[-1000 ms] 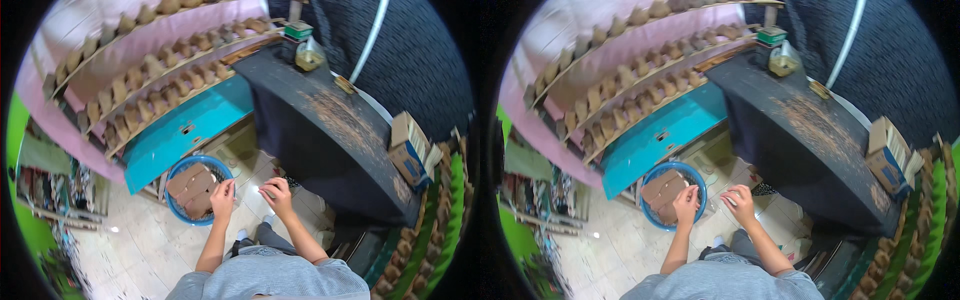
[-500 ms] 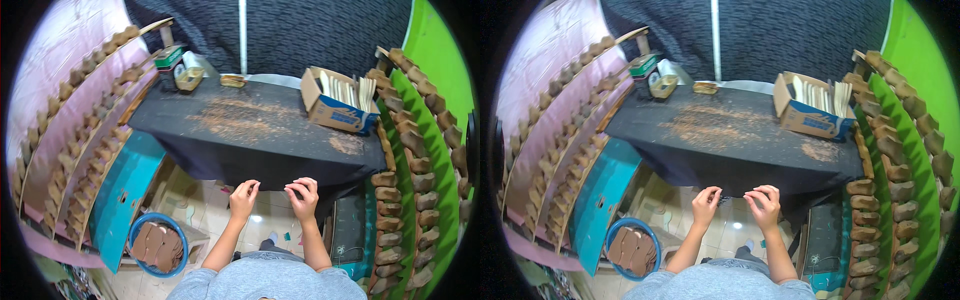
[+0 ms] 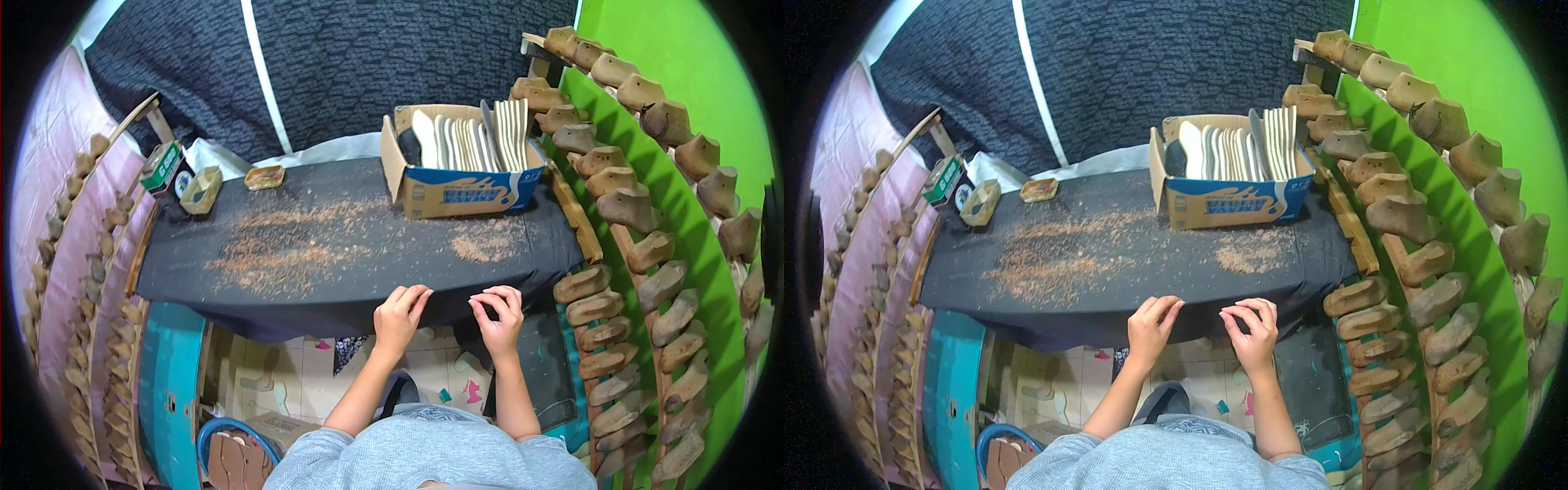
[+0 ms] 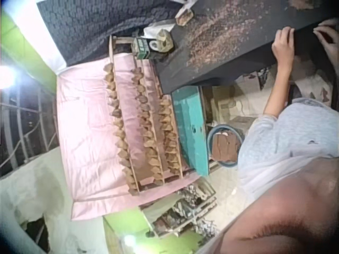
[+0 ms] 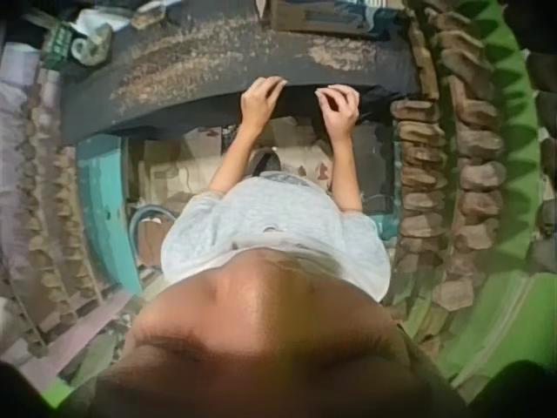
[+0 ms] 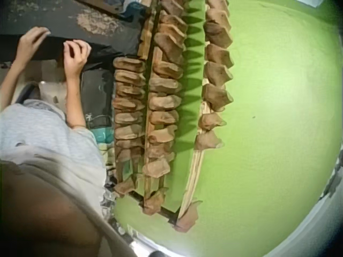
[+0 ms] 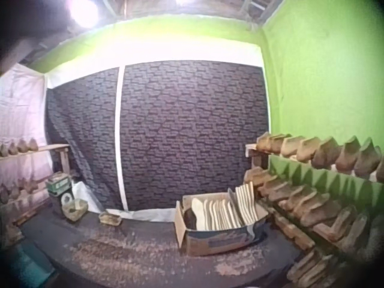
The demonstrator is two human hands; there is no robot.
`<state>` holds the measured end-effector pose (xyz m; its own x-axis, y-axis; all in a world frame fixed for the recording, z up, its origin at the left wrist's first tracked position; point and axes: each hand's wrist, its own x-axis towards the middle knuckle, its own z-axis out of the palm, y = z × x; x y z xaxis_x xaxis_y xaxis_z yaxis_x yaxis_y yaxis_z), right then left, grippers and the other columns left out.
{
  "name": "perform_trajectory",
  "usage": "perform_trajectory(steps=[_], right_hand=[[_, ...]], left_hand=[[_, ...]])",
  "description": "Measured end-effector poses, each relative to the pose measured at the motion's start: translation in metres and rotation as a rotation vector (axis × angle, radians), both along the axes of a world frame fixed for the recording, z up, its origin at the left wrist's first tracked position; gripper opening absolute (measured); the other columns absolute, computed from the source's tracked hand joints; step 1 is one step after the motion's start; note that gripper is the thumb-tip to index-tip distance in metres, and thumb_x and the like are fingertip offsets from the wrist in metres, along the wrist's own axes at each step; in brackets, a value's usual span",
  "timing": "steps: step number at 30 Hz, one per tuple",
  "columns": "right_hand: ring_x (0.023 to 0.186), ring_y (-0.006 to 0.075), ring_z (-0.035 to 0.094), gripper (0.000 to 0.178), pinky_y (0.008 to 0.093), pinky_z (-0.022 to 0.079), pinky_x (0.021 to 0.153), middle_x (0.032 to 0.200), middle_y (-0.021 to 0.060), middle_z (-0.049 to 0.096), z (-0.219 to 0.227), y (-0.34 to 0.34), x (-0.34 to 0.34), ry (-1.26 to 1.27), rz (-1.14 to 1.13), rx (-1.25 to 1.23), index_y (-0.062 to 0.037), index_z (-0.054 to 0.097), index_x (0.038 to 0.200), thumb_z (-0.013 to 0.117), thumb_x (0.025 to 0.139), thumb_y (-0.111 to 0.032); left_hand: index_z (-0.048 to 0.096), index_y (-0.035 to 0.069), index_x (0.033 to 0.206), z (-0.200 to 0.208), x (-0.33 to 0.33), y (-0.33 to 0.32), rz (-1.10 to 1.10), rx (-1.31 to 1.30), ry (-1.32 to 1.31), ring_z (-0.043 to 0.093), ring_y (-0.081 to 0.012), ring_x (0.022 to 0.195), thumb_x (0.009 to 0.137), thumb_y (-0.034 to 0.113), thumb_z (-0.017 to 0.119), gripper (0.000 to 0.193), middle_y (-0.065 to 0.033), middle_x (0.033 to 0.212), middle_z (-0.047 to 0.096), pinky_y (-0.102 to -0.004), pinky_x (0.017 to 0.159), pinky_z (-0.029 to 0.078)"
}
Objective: The person takes shoe soles from a cardboard box, applies glue to them using a brush, and places the glued soles into a basket.
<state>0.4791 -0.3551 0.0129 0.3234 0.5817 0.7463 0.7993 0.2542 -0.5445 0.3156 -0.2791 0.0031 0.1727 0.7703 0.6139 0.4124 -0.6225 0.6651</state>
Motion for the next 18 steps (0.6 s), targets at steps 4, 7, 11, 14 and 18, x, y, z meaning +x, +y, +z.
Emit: perform_trajectory(steps=[4,7,11,14,18], right_hand=[[0.085,0.0246,0.055,0.015,0.0355,0.045,0.077,0.085,0.0044,0.059,0.013,0.051,0.020,-0.019,0.002,0.045,-0.0102,0.069,0.078,0.078,0.066,-0.009],[0.086,0.0247,0.055,0.015,0.0356,0.045,0.078,0.085,0.0045,0.059,0.031,0.096,0.034,-0.077,0.007,0.103,-0.0099,0.069,0.078,0.077,0.066,-0.008],[0.087,0.0247,0.056,0.016,0.0352,0.046,0.078,0.086,0.0042,0.060,0.061,0.159,0.056,-0.115,-0.018,0.193,-0.0104,0.070,0.080,0.077,0.066,-0.008],[0.088,0.0241,0.055,0.015,0.0351,0.046,0.078,0.086,0.0041,0.060,0.070,0.196,0.072,-0.125,-0.046,0.212,-0.0101,0.070,0.080,0.077,0.067,-0.008],[0.087,0.0250,0.055,0.014,0.0360,0.046,0.077,0.086,0.0048,0.059,0.076,0.242,0.095,-0.163,-0.045,0.215,-0.0089,0.068,0.080,0.076,0.068,-0.008]], left_hand=[[0.067,0.007,0.087,0.021,0.019,0.050,-0.023,0.027,-0.048,0.058,-0.0197,0.057,0.083,0.014,0.066,0.008,-0.0071,0.075,0.062,-0.0293,0.053,0.047],[0.066,0.007,0.090,0.044,0.032,0.094,-0.051,0.021,-0.097,0.060,-0.0199,0.060,0.085,0.012,0.064,0.008,-0.0083,0.079,0.062,-0.0299,0.055,0.048],[0.065,0.005,0.097,0.079,0.056,0.155,-0.109,0.109,-0.145,0.057,-0.0203,0.065,0.085,0.005,0.061,0.013,-0.0099,0.079,0.059,-0.0311,0.059,0.048],[0.060,0.005,0.105,0.086,0.081,0.202,-0.114,0.039,-0.075,0.059,-0.0261,0.072,0.082,0.000,0.059,0.024,-0.0127,0.085,0.057,-0.0363,0.066,0.049],[0.060,0.004,0.099,0.078,0.121,0.265,0.008,0.035,0.112,0.059,-0.0354,0.074,0.080,0.005,0.061,0.019,-0.0157,0.083,0.059,-0.0420,0.070,0.048]])
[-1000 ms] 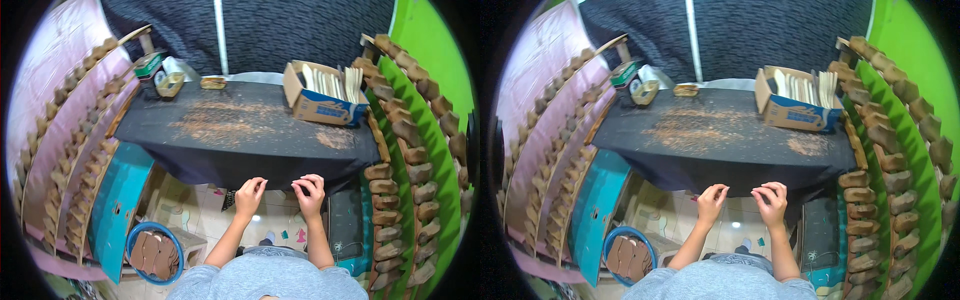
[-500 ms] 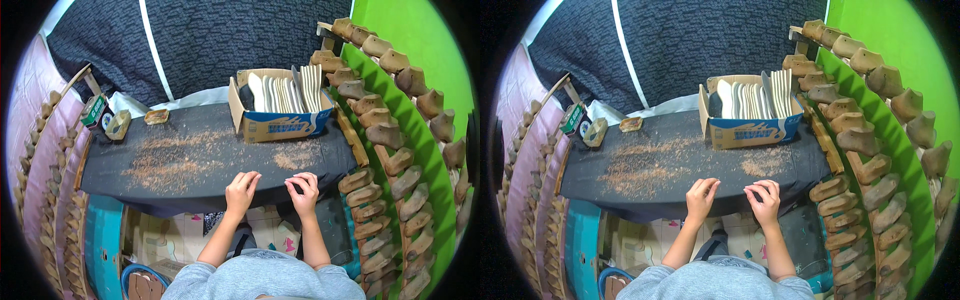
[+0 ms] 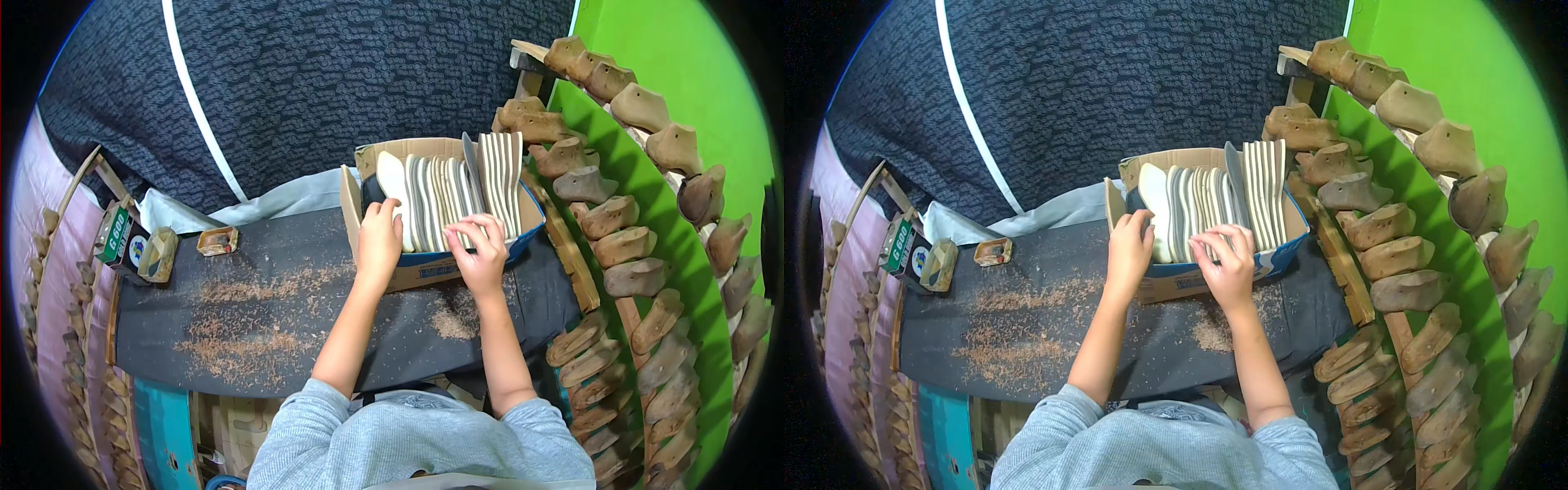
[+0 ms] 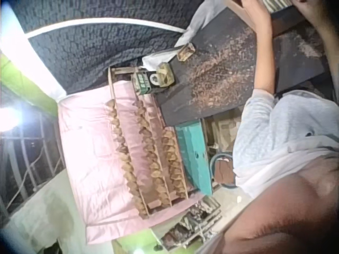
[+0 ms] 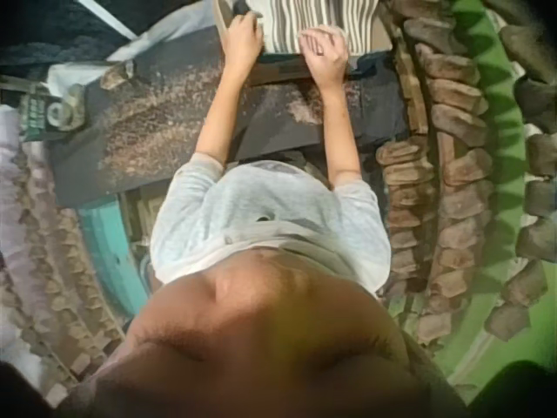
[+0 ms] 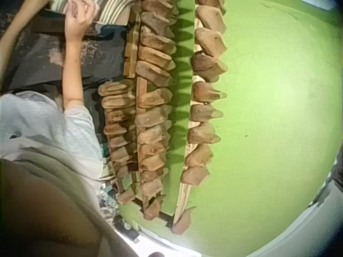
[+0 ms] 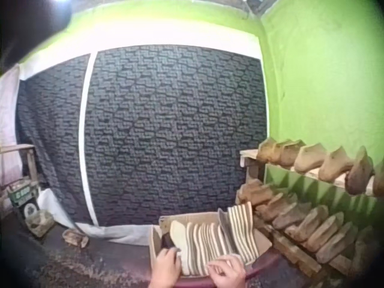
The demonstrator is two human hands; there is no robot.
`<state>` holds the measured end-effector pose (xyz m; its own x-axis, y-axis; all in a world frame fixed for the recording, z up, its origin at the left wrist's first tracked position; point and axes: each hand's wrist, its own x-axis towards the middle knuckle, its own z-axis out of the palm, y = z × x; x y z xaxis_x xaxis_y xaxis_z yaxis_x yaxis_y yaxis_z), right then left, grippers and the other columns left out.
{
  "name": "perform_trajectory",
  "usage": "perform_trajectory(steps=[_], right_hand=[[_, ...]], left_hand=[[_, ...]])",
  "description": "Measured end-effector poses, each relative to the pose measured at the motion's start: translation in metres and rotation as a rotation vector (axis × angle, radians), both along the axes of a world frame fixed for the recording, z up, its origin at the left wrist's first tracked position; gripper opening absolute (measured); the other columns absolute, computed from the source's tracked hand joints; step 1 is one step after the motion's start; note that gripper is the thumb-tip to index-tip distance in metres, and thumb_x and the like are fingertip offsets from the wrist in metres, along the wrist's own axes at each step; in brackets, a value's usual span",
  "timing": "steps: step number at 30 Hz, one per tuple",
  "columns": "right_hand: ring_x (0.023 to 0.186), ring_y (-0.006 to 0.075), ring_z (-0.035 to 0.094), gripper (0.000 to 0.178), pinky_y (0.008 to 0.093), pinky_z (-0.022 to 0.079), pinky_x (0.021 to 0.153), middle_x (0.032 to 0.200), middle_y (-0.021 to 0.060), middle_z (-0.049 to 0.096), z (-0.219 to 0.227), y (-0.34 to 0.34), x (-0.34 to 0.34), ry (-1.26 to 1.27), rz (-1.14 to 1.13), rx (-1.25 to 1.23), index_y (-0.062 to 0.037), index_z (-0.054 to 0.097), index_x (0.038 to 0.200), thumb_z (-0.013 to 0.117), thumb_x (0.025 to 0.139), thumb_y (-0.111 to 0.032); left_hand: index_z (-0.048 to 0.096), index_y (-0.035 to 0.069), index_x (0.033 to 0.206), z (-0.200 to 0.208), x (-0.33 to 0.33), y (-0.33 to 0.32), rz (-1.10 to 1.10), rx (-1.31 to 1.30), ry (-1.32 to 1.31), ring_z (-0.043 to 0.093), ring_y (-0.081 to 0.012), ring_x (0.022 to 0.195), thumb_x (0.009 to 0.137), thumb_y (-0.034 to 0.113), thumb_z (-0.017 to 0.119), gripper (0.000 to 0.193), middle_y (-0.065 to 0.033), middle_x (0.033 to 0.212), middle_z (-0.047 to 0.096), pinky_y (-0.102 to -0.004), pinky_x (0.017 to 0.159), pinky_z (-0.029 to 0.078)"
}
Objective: The person takes shoe soles from a cardboard box, applies glue to them using a brush, and places the glued soles into a basket.
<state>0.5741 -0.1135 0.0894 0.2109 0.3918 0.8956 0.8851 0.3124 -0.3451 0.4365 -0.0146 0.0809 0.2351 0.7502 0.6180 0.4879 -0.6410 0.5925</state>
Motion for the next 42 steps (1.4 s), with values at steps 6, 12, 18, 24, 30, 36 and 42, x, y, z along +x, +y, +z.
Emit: perform_trajectory(steps=[6,12,18,24,30,36,42], right_hand=[[0.090,0.0251,0.054,0.013,0.0362,0.045,0.078,0.088,0.0050,0.059,-0.008,0.039,0.028,-0.043,0.017,-0.067,-0.0086,0.068,0.081,0.075,0.070,-0.009],[0.087,0.0244,0.055,0.011,0.0355,0.046,0.076,0.086,0.0063,0.058,-0.012,0.046,0.027,-0.028,0.026,-0.093,-0.0079,0.068,0.080,0.074,0.070,-0.007],[0.086,0.0255,0.054,0.010,0.0364,0.046,0.075,0.086,0.0065,0.058,-0.013,0.046,0.028,0.024,0.002,-0.191,-0.0073,0.067,0.078,0.073,0.070,-0.008],[0.087,0.0241,0.054,0.010,0.0367,0.044,0.077,0.086,0.0041,0.058,-0.016,0.048,0.030,0.033,0.003,-0.226,-0.0095,0.066,0.077,0.073,0.070,-0.010],[0.084,0.0248,0.054,0.009,0.0366,0.045,0.075,0.085,0.0048,0.057,-0.015,0.047,0.029,0.050,0.010,-0.202,-0.0091,0.065,0.076,0.072,0.070,-0.008],[0.084,0.0244,0.055,0.010,0.0356,0.046,0.074,0.085,0.0054,0.058,-0.014,0.048,0.026,0.071,0.006,-0.168,-0.0079,0.066,0.078,0.073,0.071,-0.008],[0.096,0.0170,0.055,0.026,0.0296,0.044,0.086,0.100,0.0114,0.060,-0.014,0.032,-0.024,0.752,0.780,-0.208,0.0022,0.056,0.109,0.059,0.090,-0.015]], left_hand=[[0.057,-0.003,0.103,-0.019,0.031,0.043,0.064,-0.308,0.429,0.061,-0.0430,0.087,0.077,0.015,0.068,0.033,-0.0293,0.088,0.061,-0.0471,0.078,0.049],[0.056,-0.003,0.104,-0.033,0.031,0.052,0.036,-0.411,0.488,0.062,-0.0420,0.088,0.077,0.014,0.066,0.033,-0.0294,0.086,0.063,-0.0465,0.079,0.049],[0.058,-0.001,0.104,-0.024,0.030,0.044,-0.009,-0.382,0.391,0.062,-0.0393,0.089,0.071,0.008,0.070,0.036,-0.0256,0.088,0.064,-0.0445,0.080,0.049],[0.054,0.002,0.107,-0.020,0.030,0.038,0.009,-0.278,0.265,0.062,-0.0398,0.087,0.072,0.008,0.068,0.039,-0.0245,0.089,0.064,-0.0439,0.078,0.049],[0.050,0.003,0.108,-0.004,0.025,0.036,0.185,-0.185,0.003,0.061,-0.0422,0.086,0.076,0.005,0.059,0.033,-0.0246,0.089,0.063,-0.0461,0.076,0.048],[0.051,0.002,0.111,0.024,0.000,0.007,0.286,0.166,-0.209,0.055,-0.0330,0.092,0.082,0.000,0.055,0.030,-0.0179,0.098,0.058,-0.0412,0.082,0.044],[0.050,-0.001,0.112,0.008,-0.033,-0.044,0.365,0.548,-0.190,0.054,-0.0302,0.089,0.079,-0.005,0.059,0.034,-0.0161,0.104,0.060,-0.0384,0.078,0.044]])
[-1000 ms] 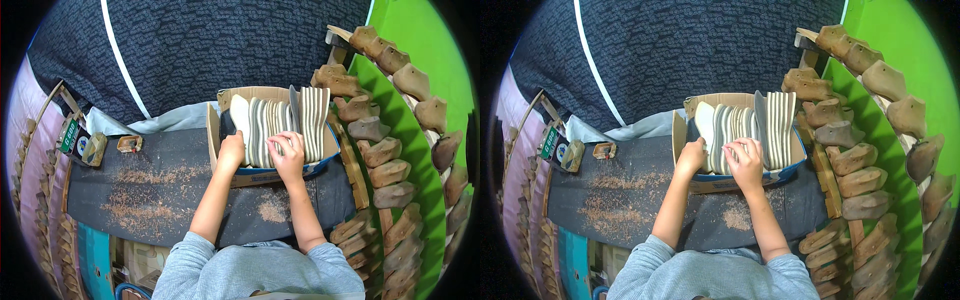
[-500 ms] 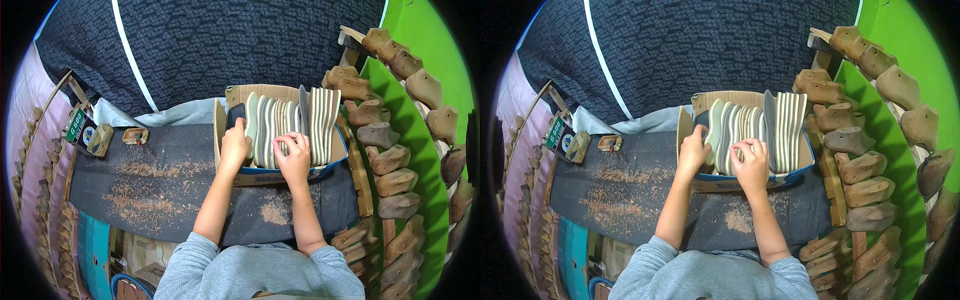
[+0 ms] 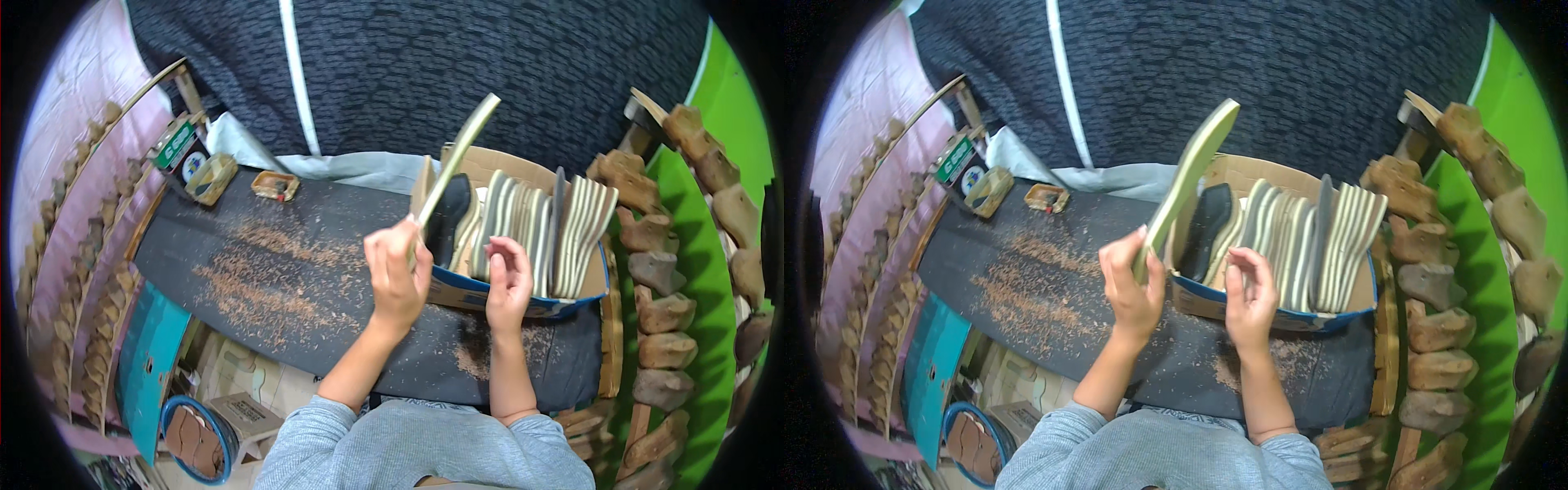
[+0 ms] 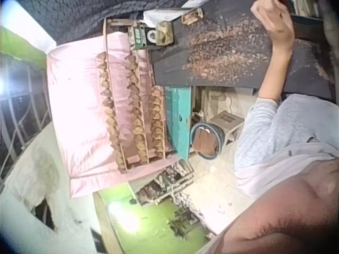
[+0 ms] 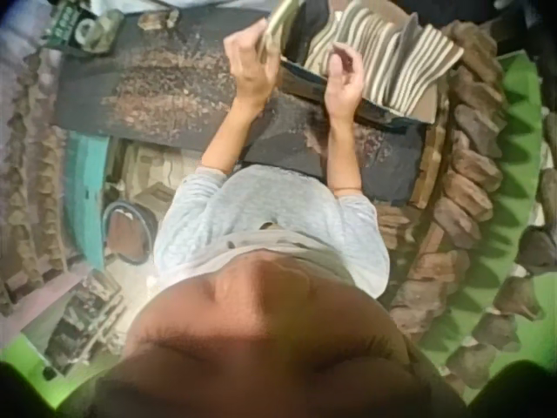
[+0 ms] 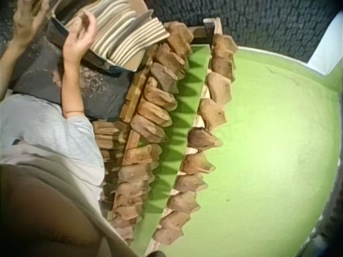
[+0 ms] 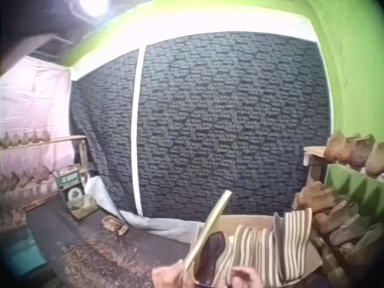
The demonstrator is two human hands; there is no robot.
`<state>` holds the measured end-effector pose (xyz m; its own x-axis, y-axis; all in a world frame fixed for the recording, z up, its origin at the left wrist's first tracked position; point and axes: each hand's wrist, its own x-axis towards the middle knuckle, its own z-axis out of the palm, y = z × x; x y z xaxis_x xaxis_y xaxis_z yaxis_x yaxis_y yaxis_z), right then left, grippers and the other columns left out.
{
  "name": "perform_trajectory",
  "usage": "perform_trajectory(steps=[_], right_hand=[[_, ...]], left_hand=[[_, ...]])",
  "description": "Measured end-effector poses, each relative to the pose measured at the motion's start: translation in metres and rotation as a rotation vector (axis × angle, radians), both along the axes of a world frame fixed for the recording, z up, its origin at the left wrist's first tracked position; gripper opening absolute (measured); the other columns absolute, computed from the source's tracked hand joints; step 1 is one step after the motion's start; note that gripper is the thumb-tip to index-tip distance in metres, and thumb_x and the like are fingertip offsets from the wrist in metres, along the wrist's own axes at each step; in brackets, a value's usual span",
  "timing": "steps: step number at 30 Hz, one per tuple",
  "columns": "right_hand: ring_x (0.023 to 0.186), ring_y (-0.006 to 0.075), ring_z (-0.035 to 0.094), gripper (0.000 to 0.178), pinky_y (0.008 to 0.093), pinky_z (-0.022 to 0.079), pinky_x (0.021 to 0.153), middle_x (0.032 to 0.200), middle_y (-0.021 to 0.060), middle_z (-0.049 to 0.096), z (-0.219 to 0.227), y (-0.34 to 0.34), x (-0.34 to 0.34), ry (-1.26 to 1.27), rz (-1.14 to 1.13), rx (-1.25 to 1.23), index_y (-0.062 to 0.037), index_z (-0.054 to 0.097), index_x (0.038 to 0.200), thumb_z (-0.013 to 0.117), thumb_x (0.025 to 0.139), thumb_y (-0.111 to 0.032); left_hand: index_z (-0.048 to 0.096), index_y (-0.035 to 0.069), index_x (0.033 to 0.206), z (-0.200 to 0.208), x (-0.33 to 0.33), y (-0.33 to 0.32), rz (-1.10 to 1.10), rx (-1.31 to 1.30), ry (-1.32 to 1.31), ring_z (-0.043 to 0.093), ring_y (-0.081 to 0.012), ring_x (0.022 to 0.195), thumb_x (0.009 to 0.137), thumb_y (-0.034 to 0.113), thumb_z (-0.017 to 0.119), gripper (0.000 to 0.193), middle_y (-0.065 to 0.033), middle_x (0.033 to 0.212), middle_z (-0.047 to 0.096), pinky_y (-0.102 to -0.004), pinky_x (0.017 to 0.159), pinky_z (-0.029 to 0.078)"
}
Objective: The person takes shoe soles from a cardboard box, applies glue to them using a brush, and places the glued soles into a basket.
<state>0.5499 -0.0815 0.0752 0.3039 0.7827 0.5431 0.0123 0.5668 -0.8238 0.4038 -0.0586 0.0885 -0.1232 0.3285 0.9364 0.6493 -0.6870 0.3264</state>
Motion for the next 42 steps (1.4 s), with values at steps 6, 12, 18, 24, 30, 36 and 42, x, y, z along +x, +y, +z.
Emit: perform_trajectory(steps=[6,12,18,24,30,36,42], right_hand=[[0.099,0.0154,0.051,0.076,0.0273,0.043,0.087,0.112,0.0126,0.048,-0.001,0.010,-0.070,0.246,0.608,-0.206,0.0020,0.014,0.141,0.063,0.089,-0.024],[0.091,0.0115,0.052,0.061,0.0224,0.044,0.078,0.106,0.0118,0.050,-0.028,0.036,-0.131,0.114,0.577,-0.353,0.0021,0.014,0.139,0.053,0.093,-0.008],[0.102,0.0175,0.058,0.052,0.0273,0.048,0.083,0.115,0.0181,0.055,-0.040,0.070,-0.190,0.015,0.582,-0.300,0.0008,0.020,0.137,0.048,0.093,-0.004],[0.095,0.0134,0.059,0.046,0.0224,0.046,0.077,0.109,0.0147,0.058,-0.045,0.089,-0.259,-0.058,0.480,-0.327,-0.0010,0.027,0.133,0.046,0.091,0.001],[0.098,0.0161,0.058,0.046,0.0253,0.046,0.081,0.110,0.0159,0.056,-0.067,0.090,-0.323,-0.058,0.477,-0.413,-0.0020,0.029,0.133,0.044,0.089,0.003],[0.102,0.0171,0.056,0.048,0.0278,0.045,0.086,0.109,0.0132,0.056,-0.096,0.095,-0.364,-0.019,0.553,-0.511,-0.0031,0.029,0.134,0.043,0.088,0.006],[0.096,0.0136,0.055,0.046,0.0241,0.043,0.084,0.104,0.0116,0.056,-0.119,0.104,-0.389,-0.099,0.556,-0.543,-0.0025,0.030,0.132,0.043,0.088,0.006]], left_hand=[[0.052,0.005,0.109,-0.042,-0.034,-0.024,0.136,0.084,0.206,0.052,-0.0258,0.085,0.070,-0.007,0.068,0.044,-0.0128,0.109,0.062,-0.0342,0.074,0.044],[0.046,0.006,0.118,-0.069,-0.094,-0.023,0.156,-0.030,0.226,0.050,-0.0245,0.089,0.069,0.002,0.074,0.057,-0.0101,0.113,0.061,-0.0333,0.078,0.043],[0.045,0.006,0.116,-0.089,-0.167,-0.015,0.158,-0.203,-0.158,0.048,-0.0239,0.090,0.074,0.001,0.070,0.049,-0.0104,0.106,0.058,-0.0333,0.076,0.043],[0.050,0.001,0.110,-0.097,-0.261,0.007,0.201,-0.343,-0.267,0.053,-0.0154,0.083,0.080,-0.004,0.066,0.035,-0.0099,0.099,0.053,-0.0262,0.070,0.046],[0.055,0.004,0.110,-0.107,-0.326,0.030,0.062,-0.554,-0.348,0.058,-0.0169,0.072,0.077,-0.003,0.067,0.035,-0.0092,0.085,0.060,-0.0290,0.068,0.049],[0.058,0.005,0.109,-0.117,-0.362,0.047,-0.053,-0.709,-0.352,0.060,-0.0158,0.074,0.078,-0.005,0.064,0.033,-0.0084,0.084,0.061,-0.0283,0.070,0.050],[0.057,0.001,0.108,-0.134,-0.384,0.060,-0.207,-0.789,-0.536,0.060,-0.0122,0.084,0.080,-0.010,0.059,0.030,-0.0079,0.093,0.060,-0.0256,0.076,0.050]])
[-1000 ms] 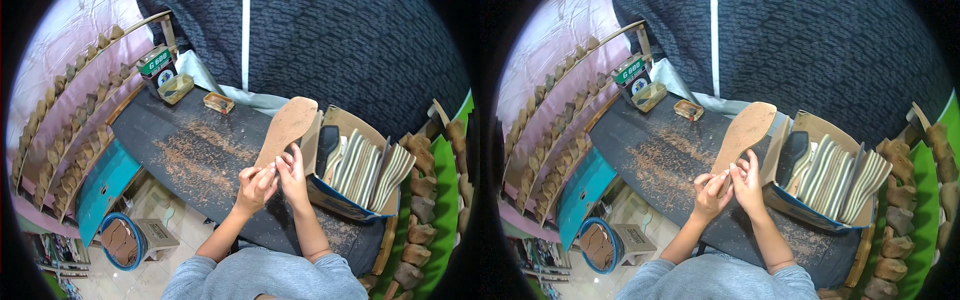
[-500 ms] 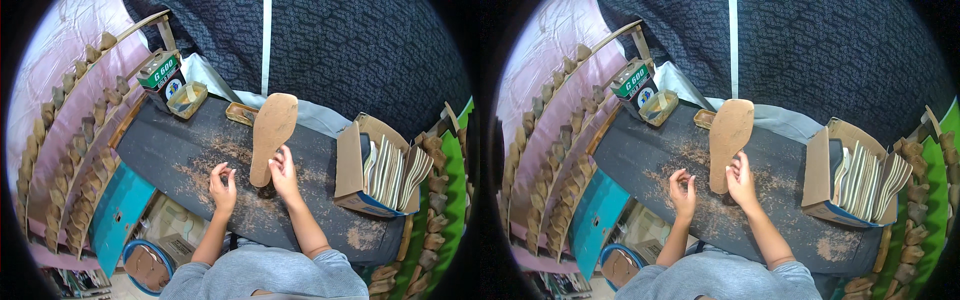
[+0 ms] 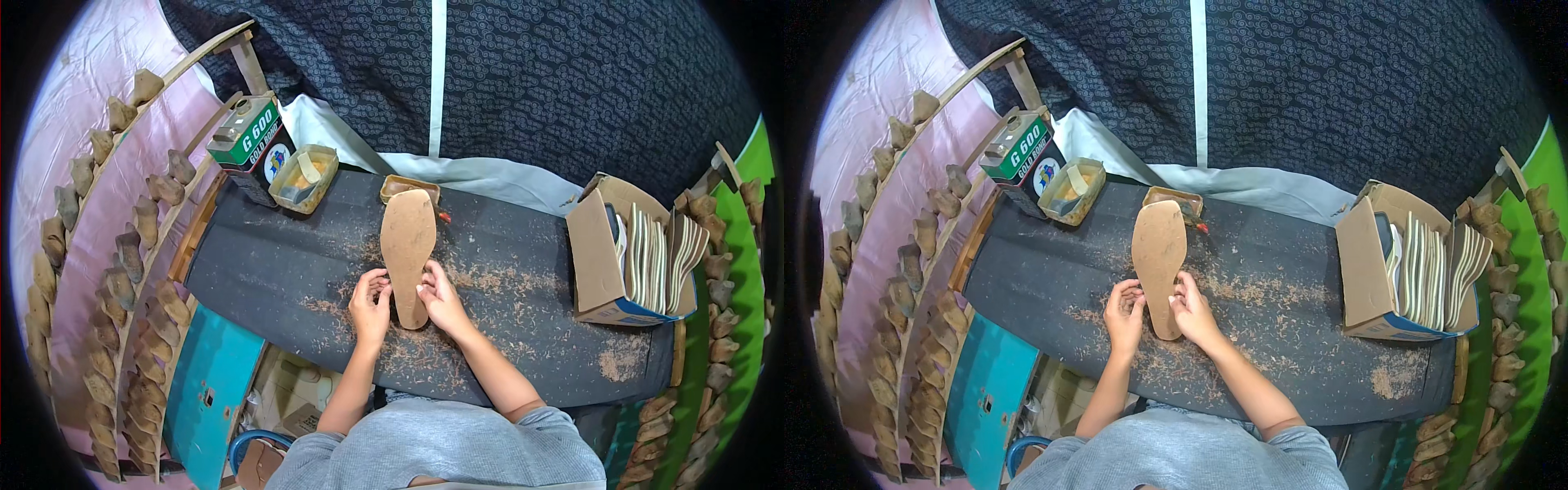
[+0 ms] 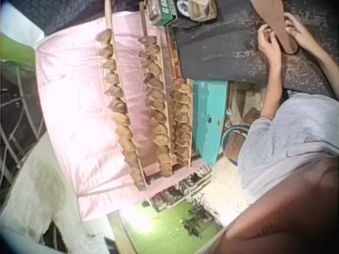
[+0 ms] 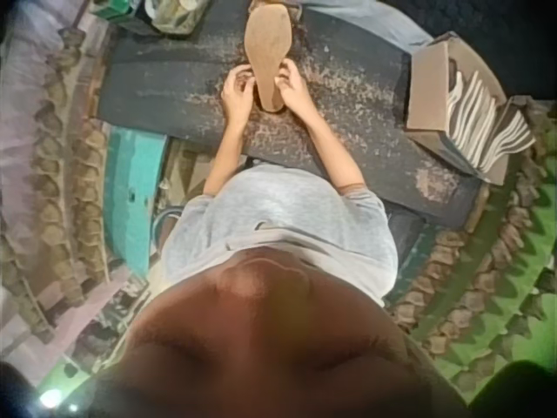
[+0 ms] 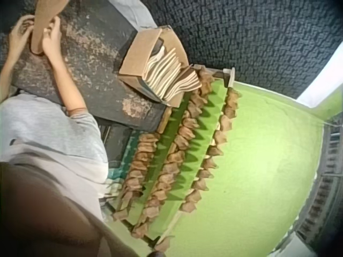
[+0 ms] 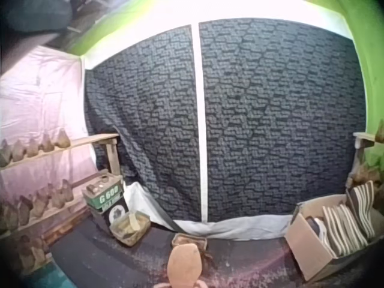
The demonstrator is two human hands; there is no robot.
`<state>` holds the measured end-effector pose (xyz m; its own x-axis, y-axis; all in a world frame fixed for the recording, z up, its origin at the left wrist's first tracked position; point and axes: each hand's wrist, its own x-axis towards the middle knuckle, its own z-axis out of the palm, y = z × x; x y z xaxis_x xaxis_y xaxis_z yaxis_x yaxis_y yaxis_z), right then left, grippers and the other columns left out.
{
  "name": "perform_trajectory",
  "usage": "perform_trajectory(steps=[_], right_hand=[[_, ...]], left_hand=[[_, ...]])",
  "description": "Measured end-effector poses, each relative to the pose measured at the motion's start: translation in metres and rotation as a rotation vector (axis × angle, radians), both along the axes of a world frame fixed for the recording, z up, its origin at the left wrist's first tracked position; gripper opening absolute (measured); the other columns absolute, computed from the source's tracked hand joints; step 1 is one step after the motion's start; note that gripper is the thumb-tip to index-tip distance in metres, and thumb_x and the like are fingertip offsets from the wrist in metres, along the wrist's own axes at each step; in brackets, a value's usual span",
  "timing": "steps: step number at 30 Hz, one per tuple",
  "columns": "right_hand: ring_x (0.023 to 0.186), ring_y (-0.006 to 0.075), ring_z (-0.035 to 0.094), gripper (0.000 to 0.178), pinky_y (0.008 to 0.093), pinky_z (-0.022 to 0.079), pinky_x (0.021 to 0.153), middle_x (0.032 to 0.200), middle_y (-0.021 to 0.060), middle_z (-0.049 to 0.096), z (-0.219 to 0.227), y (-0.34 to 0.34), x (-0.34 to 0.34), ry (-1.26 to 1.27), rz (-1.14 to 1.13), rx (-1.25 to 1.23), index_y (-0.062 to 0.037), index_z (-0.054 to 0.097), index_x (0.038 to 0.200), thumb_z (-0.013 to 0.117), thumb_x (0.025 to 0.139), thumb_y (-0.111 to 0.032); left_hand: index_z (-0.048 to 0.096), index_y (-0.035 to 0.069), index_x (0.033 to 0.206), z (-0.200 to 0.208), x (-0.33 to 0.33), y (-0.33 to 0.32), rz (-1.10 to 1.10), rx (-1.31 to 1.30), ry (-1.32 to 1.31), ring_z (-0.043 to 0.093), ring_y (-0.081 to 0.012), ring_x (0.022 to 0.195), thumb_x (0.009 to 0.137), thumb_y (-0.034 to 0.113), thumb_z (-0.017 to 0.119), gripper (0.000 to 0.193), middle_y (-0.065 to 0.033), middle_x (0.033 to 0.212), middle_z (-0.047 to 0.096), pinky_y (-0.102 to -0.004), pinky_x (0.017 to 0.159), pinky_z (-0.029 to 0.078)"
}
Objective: The person takes shoe soles from a cardboard box, applies glue to them using a brush, and places the glued soles into a basket.
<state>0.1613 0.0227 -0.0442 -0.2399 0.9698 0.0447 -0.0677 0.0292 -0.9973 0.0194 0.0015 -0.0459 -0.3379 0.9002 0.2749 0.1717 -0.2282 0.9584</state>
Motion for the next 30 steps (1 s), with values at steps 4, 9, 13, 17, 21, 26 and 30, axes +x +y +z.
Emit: perform_trajectory(steps=[4,9,13,17,21,26,30], right_hand=[[0.098,0.0130,0.054,0.045,0.0246,0.041,0.086,0.105,0.0087,0.055,0.003,0.007,-0.010,-0.026,0.047,-0.019,-0.0035,0.032,0.131,0.042,0.088,0.007],[0.095,0.0162,0.057,0.044,0.0274,0.045,0.086,0.103,0.0110,0.058,0.005,0.017,-0.026,-0.061,0.083,-0.063,-0.0018,0.039,0.130,0.048,0.087,0.003],[0.110,0.0326,0.052,0.045,0.0388,0.041,0.096,0.120,0.0215,0.048,0.014,0.019,-0.033,-0.466,-0.112,0.435,-0.0025,0.045,0.128,0.057,0.085,-0.007],[0.116,0.0380,0.040,0.048,0.0452,0.032,0.101,0.123,0.0214,0.039,0.030,0.035,-0.012,-0.611,-0.503,0.647,-0.0044,0.045,0.126,0.059,0.080,-0.007],[0.109,0.0332,0.045,0.053,0.0432,0.038,0.095,0.122,0.0199,0.039,0.025,0.066,0.009,-0.732,-0.739,0.666,-0.0055,0.042,0.129,0.062,0.079,-0.006],[0.078,0.0187,0.062,0.051,0.0303,0.052,0.069,0.099,0.0145,0.059,-0.011,0.117,0.023,-0.394,-0.514,0.352,-0.0091,0.047,0.127,0.069,0.081,-0.012],[0.075,0.0182,0.064,0.035,0.0304,0.053,0.068,0.089,0.0117,0.064,0.002,0.132,0.012,-0.423,-0.491,0.431,-0.0082,0.059,0.113,0.070,0.080,-0.010]], left_hand=[[0.052,0.001,0.114,-0.002,-0.010,0.011,-0.025,-0.010,-0.154,0.057,-0.0112,0.090,0.088,-0.003,0.055,0.027,-0.0057,0.097,0.059,-0.0248,0.082,0.046],[0.039,0.002,0.131,0.004,-0.011,0.022,-0.150,-0.202,-0.896,0.047,-0.0168,0.117,0.098,0.026,0.045,0.041,-0.0100,0.129,0.048,-0.0302,0.097,0.038],[0.033,0.002,0.133,0.007,-0.016,0.024,-0.192,-0.116,-0.705,0.047,-0.0190,0.119,0.099,0.031,0.041,0.045,-0.0105,0.131,0.045,-0.0319,0.099,0.039],[0.026,0.011,0.131,0.020,-0.019,0.026,-0.250,-0.191,-0.832,0.065,-0.0300,0.091,0.100,0.032,0.037,0.039,-0.0157,0.120,0.051,-0.0400,0.075,0.056],[0.022,0.016,0.133,0.018,-0.022,0.026,-0.255,-0.222,-0.801,0.066,-0.0306,0.083,0.100,0.036,0.032,0.040,-0.0179,0.118,0.053,-0.0401,0.069,0.057],[0.024,0.016,0.132,0.020,-0.020,0.028,-0.336,-0.223,-0.784,0.065,-0.0249,0.072,0.100,0.042,0.023,0.042,-0.0200,0.116,0.057,-0.0367,0.065,0.057],[0.028,0.013,0.132,0.018,-0.023,0.025,-0.364,-0.229,-0.850,0.063,-0.0220,0.067,0.099,0.045,0.021,0.046,-0.0200,0.112,0.059,-0.0346,0.062,0.056]])
